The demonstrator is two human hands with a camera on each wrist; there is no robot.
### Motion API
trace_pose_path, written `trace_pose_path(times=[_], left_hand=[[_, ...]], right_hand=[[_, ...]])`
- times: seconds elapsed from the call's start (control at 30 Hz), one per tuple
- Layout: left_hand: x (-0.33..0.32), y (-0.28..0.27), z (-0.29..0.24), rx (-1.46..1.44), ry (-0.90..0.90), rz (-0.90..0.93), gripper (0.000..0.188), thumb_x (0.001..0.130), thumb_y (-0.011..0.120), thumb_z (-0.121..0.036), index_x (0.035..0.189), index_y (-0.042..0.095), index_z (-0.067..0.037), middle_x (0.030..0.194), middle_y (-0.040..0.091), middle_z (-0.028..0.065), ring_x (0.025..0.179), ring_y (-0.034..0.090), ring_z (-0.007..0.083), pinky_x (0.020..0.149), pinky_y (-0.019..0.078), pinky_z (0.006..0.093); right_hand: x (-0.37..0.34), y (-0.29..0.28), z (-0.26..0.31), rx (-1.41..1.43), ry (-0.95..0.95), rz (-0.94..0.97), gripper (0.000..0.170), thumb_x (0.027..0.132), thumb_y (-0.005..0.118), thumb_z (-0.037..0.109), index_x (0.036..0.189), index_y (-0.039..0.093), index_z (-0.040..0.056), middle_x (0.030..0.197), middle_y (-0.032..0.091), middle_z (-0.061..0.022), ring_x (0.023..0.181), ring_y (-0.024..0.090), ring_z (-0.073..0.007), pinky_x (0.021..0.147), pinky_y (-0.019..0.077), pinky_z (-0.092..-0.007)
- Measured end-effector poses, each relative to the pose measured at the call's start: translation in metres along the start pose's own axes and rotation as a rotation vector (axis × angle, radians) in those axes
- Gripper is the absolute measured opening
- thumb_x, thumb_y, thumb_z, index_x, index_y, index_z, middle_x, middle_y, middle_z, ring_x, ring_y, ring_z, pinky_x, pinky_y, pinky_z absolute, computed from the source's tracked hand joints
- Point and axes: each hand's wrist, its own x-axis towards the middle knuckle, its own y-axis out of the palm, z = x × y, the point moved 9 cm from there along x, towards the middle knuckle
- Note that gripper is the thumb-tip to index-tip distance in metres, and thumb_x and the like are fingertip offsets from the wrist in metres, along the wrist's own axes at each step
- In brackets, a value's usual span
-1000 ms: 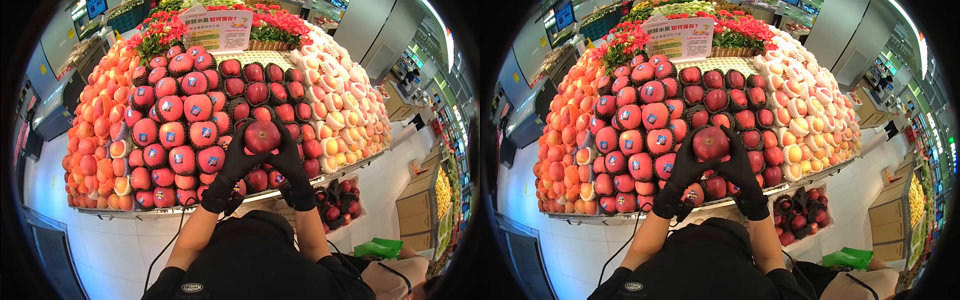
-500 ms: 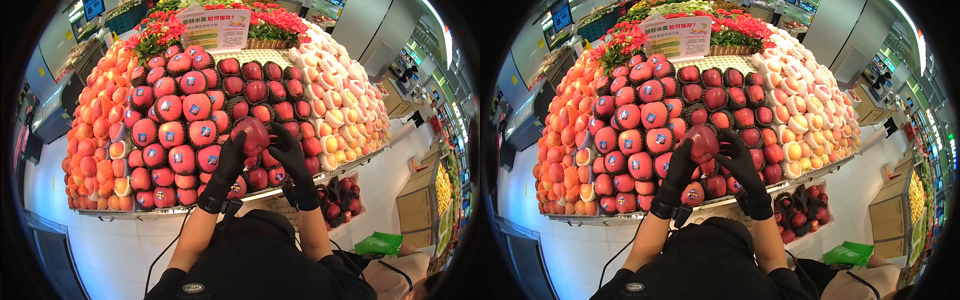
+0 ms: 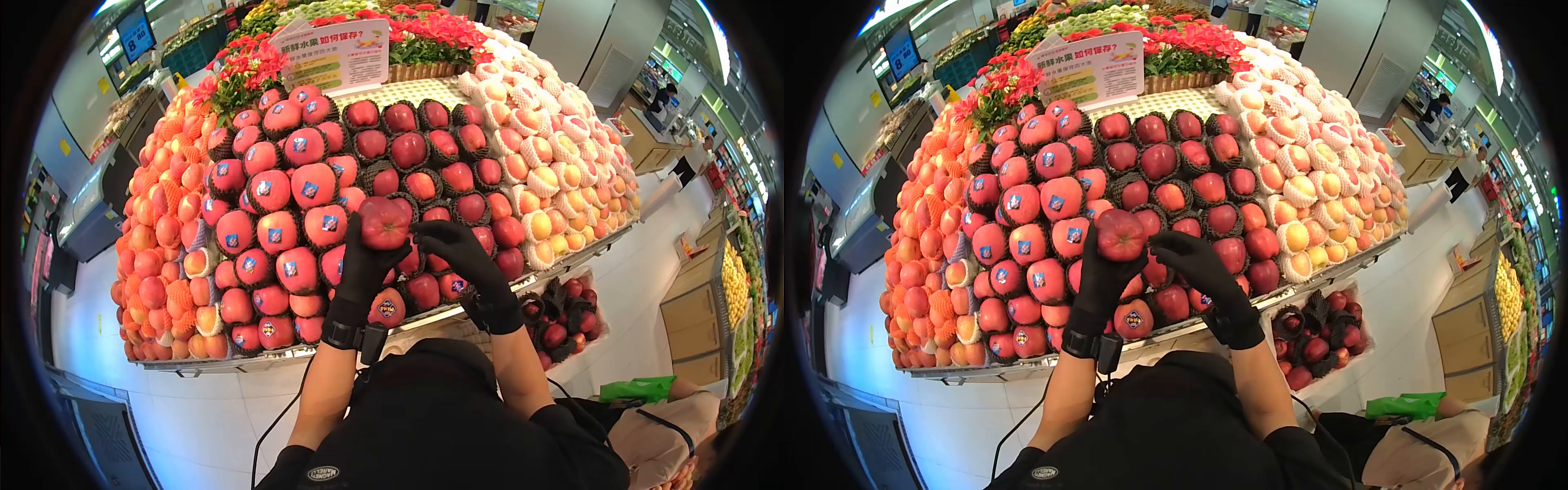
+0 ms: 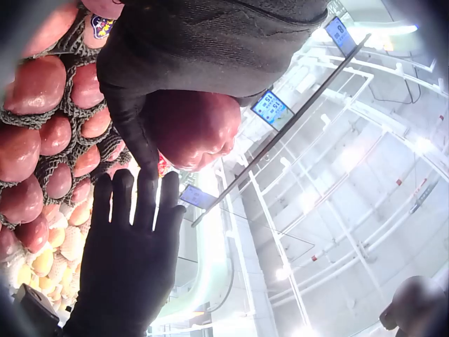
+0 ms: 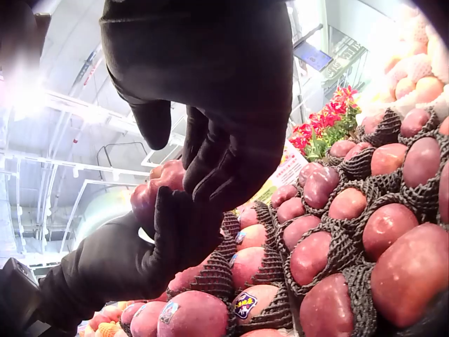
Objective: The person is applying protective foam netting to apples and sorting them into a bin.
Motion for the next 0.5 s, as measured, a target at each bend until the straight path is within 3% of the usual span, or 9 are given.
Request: trace_pose_path(times=[0.1, 0.2, 0.3, 0.5], left_hand=[[-0.002, 0.002, -0.01, -0.004, -0.036, -0.009, 0.082, 0.066, 0.086, -0.016, 0.13, 0.037, 0.001, 0.125, 0.048, 0.0137, 0.113, 0.05, 0.0246, 0.096, 0.0464, 0.0382], [-0.004, 0.019, 0.009, 0.066, -0.203, 0.175, 0.075, 0.073, 0.08, -0.014, 0.133, 0.037, 0.002, 0.124, 0.05, 0.0143, 0.117, 0.05, 0.0277, 0.1, 0.0442, 0.0378], [-0.017, 0.05, 0.047, -1.151, -0.636, 0.105, 0.048, 0.079, 0.071, -0.004, 0.122, 0.051, -0.001, 0.117, 0.058, 0.0084, 0.105, 0.057, 0.0193, 0.089, 0.0489, 0.0316], [-0.01, 0.064, 0.029, -0.653, -0.407, 0.177, 0.057, 0.076, 0.071, -0.004, 0.128, 0.047, -0.004, 0.117, 0.058, 0.0065, 0.105, 0.057, 0.0183, 0.09, 0.0483, 0.0326]], right_hand=[[-0.005, -0.015, -0.005, -0.048, 0.024, -0.046, 0.03, 0.09, 0.061, 0.013, 0.117, 0.061, -0.0006, 0.105, 0.064, -0.0058, 0.097, 0.059, -0.0112, 0.085, 0.049, -0.0272], [-0.012, -0.035, -0.017, -0.076, 0.025, -0.079, 0.031, 0.091, 0.061, 0.015, 0.119, 0.06, -0.0006, 0.105, 0.065, -0.0066, 0.095, 0.061, -0.0122, 0.083, 0.0496, -0.0275], [-0.023, -0.049, -0.037, -0.036, 0.065, -0.076, 0.032, 0.092, 0.06, 0.016, 0.12, 0.059, -0.0009, 0.105, 0.065, -0.0072, 0.094, 0.061, -0.013, 0.082, 0.0501, -0.0279], [-0.036, -0.076, -0.052, 0.039, 0.075, -0.052, 0.032, 0.092, 0.061, 0.015, 0.119, 0.059, -0.0013, 0.103, 0.064, -0.0074, 0.092, 0.061, -0.0121, 0.081, 0.0506, -0.0276]])
